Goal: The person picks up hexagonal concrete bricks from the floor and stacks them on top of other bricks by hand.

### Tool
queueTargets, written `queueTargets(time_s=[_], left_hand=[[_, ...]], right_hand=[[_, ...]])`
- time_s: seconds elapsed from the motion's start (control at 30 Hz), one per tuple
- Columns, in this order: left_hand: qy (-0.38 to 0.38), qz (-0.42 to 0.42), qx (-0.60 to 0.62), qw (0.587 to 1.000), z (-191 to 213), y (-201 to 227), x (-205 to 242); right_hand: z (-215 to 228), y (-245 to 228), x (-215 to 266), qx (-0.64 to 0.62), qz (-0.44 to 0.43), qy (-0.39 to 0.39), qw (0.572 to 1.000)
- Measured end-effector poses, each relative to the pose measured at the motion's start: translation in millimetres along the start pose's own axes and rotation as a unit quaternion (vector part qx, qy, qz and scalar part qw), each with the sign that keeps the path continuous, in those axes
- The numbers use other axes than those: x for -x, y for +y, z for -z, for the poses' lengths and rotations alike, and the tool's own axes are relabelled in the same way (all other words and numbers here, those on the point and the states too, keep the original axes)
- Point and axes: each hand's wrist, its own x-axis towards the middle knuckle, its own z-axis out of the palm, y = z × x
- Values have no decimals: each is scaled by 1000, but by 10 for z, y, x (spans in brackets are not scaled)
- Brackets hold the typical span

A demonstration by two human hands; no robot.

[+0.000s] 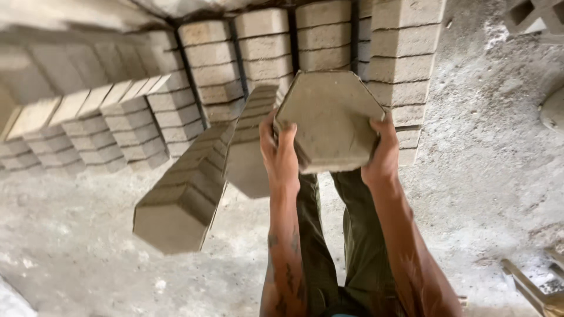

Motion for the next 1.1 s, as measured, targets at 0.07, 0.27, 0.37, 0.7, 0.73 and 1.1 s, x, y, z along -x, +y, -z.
queueTargets(time_s=[0.07,0.27,0.37,0.7,0.73,1.1], left_hand=[[5,-85,10,996,313,-66,397],[58,-191,12,980,1252,-870,544],[54,-237,34,969,1526,-1132,432],[43,-284,86,954,1719,-1547,-94],[42,-336,92,936,1698,-1613,-175],[88,-438,119,887,1582,-1683,-394]], right_hand=[[-138,45,533,-2,41,-21,999],[-132,1005,914,44,171,-162,971],[-110,1409,919,86,199,-172,961],[-383,1512,990,130,303,-215,919],[-408,1494,953,130,324,-225,910],[-501,1550,784,196,383,-92,898]])
